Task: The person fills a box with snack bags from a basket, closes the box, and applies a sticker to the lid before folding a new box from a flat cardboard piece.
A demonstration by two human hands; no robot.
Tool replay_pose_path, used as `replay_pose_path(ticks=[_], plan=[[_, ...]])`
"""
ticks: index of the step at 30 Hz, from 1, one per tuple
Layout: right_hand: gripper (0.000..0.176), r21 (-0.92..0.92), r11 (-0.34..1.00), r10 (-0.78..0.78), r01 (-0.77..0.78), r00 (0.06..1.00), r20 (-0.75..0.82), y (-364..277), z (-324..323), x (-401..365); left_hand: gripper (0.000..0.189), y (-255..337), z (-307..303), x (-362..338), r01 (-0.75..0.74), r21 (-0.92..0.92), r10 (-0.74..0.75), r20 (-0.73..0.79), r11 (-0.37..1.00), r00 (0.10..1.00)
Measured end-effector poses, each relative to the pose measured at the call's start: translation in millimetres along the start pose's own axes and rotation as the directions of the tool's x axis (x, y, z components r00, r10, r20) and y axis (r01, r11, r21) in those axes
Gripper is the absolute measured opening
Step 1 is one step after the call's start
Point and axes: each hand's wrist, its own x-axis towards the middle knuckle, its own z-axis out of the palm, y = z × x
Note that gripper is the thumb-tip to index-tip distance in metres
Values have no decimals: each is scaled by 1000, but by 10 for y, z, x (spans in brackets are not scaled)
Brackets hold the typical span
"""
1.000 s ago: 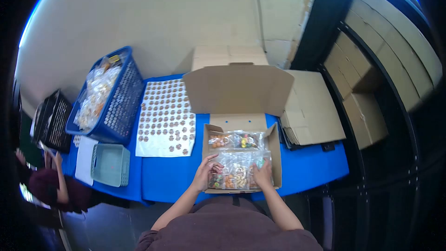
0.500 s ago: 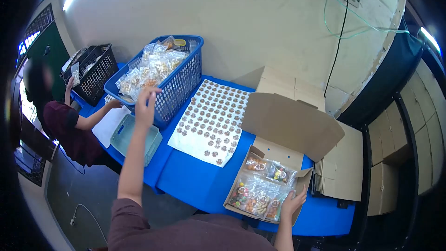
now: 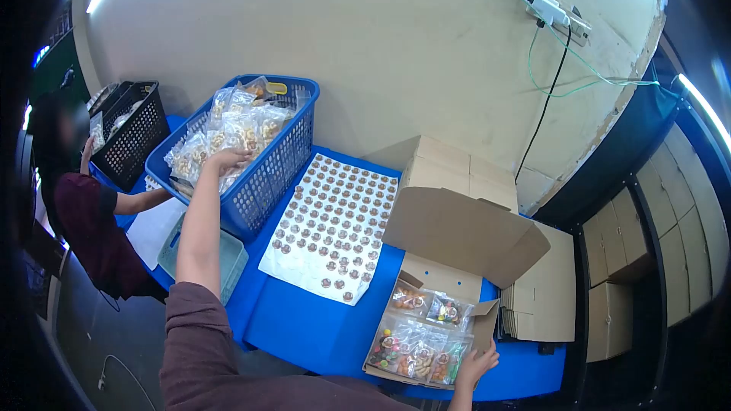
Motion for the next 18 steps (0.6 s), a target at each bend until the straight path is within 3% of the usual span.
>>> replay_pose_path(ticks=[1,2,3,4,5,6,7,8,9,10,11,12,14,16,17,18], plan=[[50,-10,1000,-2,2,1000,-30,37,-12,-2,36,-105,-32,70,-143,106,136,73,984,988],[50,-10,1000,-1,1,1000,-28,43,-35,-1,34,123,-17,-233,-109,-92,100,-90,990,991],[49,18,1000,13,-13,999,-35,17,-51,6,34,254,2,-405,-109,-85,101,-92,990,991],[48,47,998,31,-30,999,-40,-12,-66,5,35,347,13,-546,-369,-151,300,-351,917,887],[48,59,997,44,-42,999,-33,-36,-74,19,38,483,28,-726,-616,-137,436,-589,776,680],[47,90,996,-8,13,998,-57,-74,-76,47,38,672,142,-1090,-584,-107,389,-648,805,655],[46,118,991,-58,68,995,-84,-158,-59,37,32,745,321,-1283,-654,-182,385,-682,734,622],[46,132,990,-45,55,996,-78,-280,-33,10,30,875,542,-1652,-693,-308,371,-667,653,646],[47,191,976,-91,106,992,-90,-421,-15,18,31,886,718,-1957,-676,-240,434,-609,697,664],[47,249,956,-135,157,985,-105,-586,-11,46,31,953,925,-2373,-705,-97,542,-569,703,619],[50,504,857,-83,106,994,-69,-934,-59,1,30,919,1205,-2671,-635,-365,444,-483,681,755],[54,716,697,-41,44,999,-21,-1269,-107,-110,29,793,1440,-2869,-614,-477,461,-407,629,788],[56,702,668,-392,248,919,48,-1530,37,-251,25,585,1890,-3326,-621,-352,523,-340,700,782],[53,858,497,-676,133,679,287,-1943,20,-569,21,510,2296,-3724,-463,-555,424,-207,691,882],[44,929,369,-668,-16,691,277,-2184,33,-794,20,427,2462,-3861,-363,-645,383,-117,672,916],[37,961,223,-657,-162,703,271,-2330,41,-940,17,369,2606,-3990,-358,-628,407,-72,691,911]])
